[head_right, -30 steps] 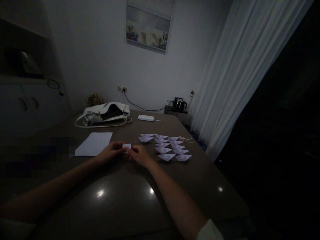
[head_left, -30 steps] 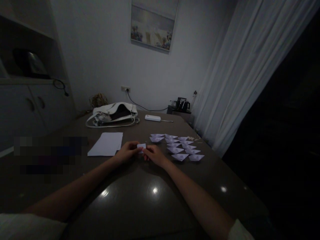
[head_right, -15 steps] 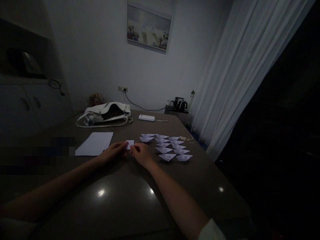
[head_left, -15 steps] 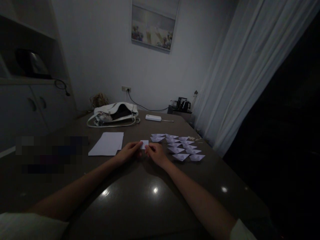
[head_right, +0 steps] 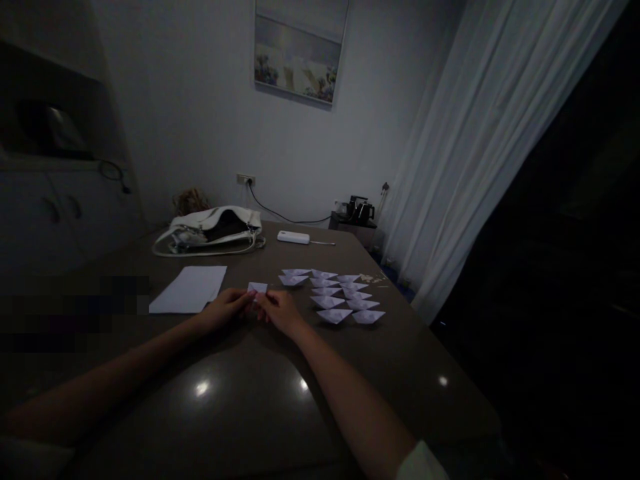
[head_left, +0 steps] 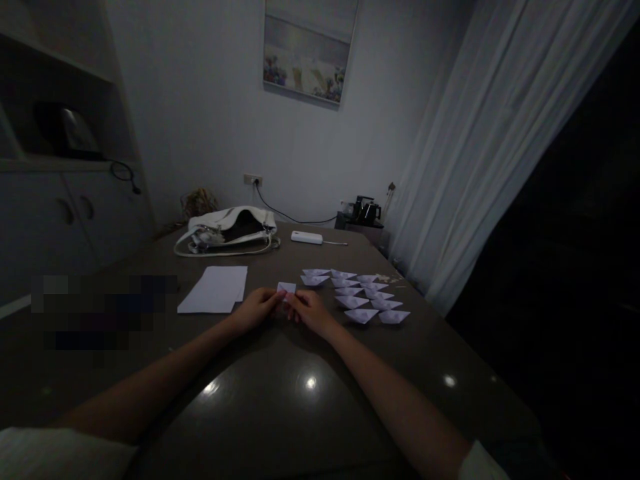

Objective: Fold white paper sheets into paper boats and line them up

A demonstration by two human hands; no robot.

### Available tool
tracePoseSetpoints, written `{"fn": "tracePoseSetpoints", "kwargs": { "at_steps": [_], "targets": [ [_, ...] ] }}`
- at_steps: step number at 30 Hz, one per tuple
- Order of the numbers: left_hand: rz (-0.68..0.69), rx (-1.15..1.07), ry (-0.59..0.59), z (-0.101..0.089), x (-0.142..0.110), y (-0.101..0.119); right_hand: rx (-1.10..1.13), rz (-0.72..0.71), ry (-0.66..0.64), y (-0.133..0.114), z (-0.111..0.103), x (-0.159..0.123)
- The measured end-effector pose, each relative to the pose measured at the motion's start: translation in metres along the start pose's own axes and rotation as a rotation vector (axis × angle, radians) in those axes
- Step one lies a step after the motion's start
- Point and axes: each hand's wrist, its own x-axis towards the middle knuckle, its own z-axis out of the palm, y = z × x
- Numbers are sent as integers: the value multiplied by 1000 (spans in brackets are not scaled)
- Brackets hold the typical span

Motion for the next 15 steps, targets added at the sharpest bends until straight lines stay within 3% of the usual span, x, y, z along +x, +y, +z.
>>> {"fn": "tracePoseSetpoints", "kwargs": {
  "at_steps": [8,15],
  "targets": [
    [-113,-101,7,3,-3,1,-73,-52,18,-9,-1,-1],
    [-169,-89,0,2,-9,10,46,62,-82,-24,4,-7]
  ]
}}
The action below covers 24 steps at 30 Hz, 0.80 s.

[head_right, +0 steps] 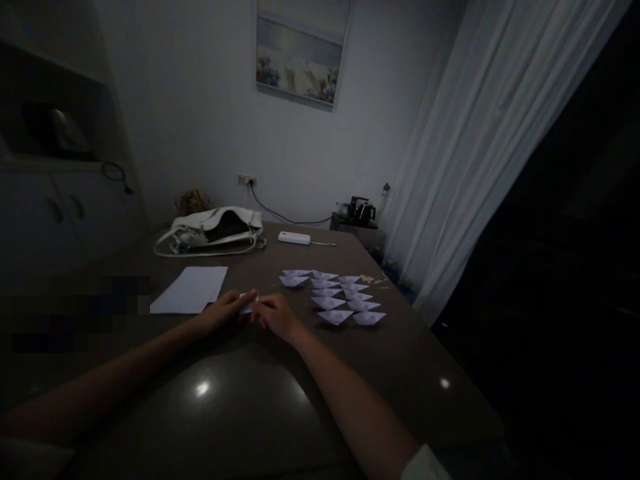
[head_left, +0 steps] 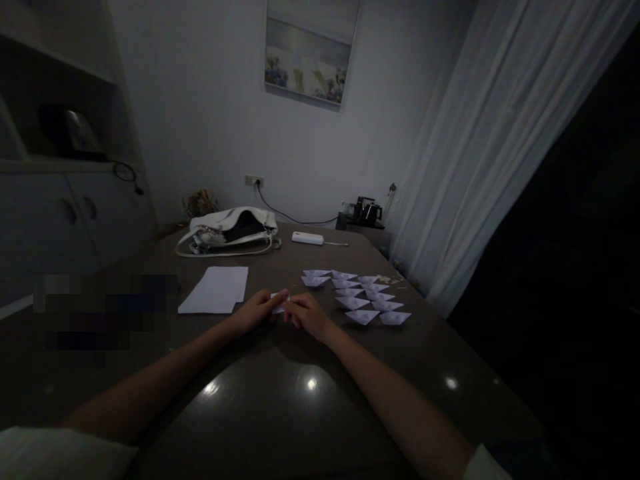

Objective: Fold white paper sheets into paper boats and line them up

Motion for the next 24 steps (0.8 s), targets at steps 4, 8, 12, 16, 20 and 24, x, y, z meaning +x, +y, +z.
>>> {"fn": "tracePoseSetpoints", "kwargs": {
  "at_steps": [4,8,12,16,20,24],
  "targets": [
    [56,-17,-54,0,-1,3,22,27,-42,3,0,2],
    [72,-57,-64,0,0,0,37,17,-56,7,0,2],
    [48,-81,4,1,2,-4,69,27,-73,8,0,2],
    [38,-141,-1,2,2,-5,110,58,-94,7,-2,2],
    [73,-100,-47,1,3,-5,115,92,-143,3,-3,1],
    [150,-24,-86,-1,5,-5,109,137,-148,0,-5,1]
  ]
}}
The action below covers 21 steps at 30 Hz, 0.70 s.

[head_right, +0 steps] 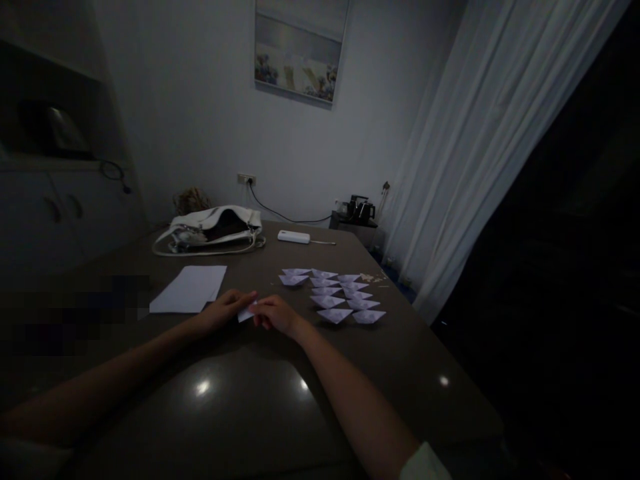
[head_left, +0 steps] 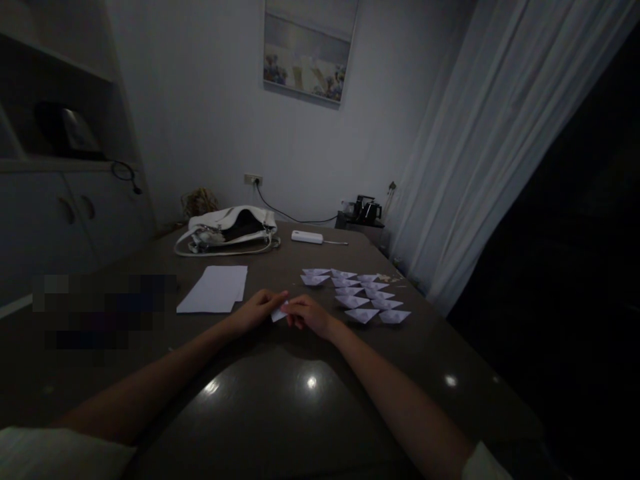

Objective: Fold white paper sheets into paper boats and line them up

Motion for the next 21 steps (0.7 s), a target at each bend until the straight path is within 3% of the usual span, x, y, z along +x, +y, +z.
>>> {"fn": "tracePoseSetpoints", "kwargs": {
  "at_steps": [6,14,21],
  "targets": [
    [-5,8,19,0,0,3,18,16,-22,1,-1,1],
    [-15,9,106,1,-1,6,24,-59,94,9,3,4],
    [-39,-28,115,3,-1,7,-34,-83,87,7,0,4]
  ]
}}
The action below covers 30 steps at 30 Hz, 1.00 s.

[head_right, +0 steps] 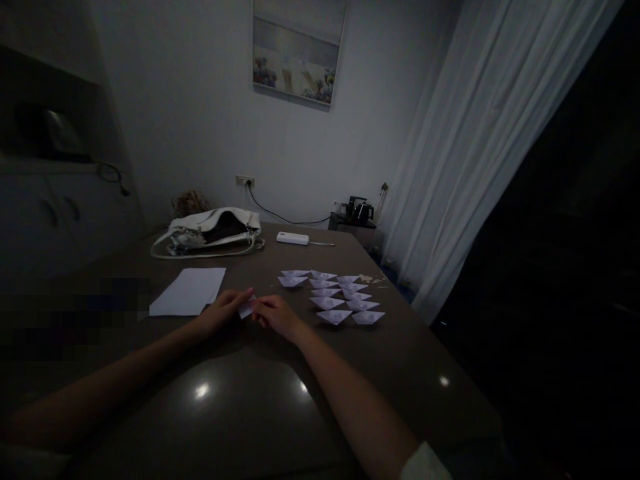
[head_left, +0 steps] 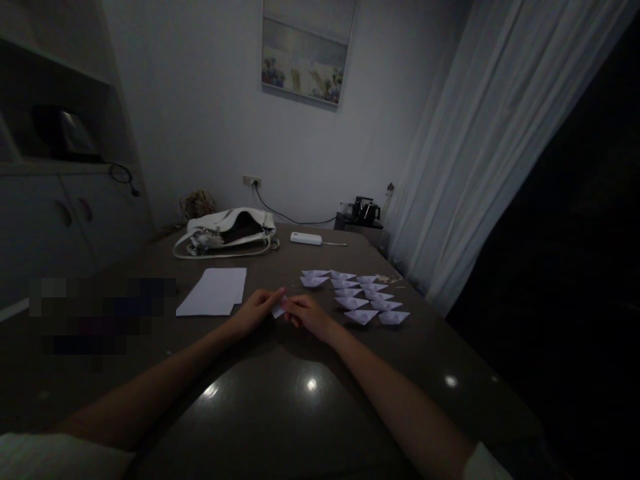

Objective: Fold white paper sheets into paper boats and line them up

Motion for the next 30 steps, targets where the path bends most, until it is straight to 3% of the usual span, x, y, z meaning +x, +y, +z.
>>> {"fn": "tracePoseSetpoints", "kwargs": {
  "at_steps": [5,10,23,30],
  "targets": [
    [-41,-39,-12,2,0,2,-29,-98,113,1,0,1],
    [-26,17,-21,2,1,1,-74,-109,214,6,-2,3],
    [66,87,48,2,1,0,37,-139,154,11,0,4],
    [127,80,-33,3,1,-2,42,-164,190,14,-2,7]
  ]
}}
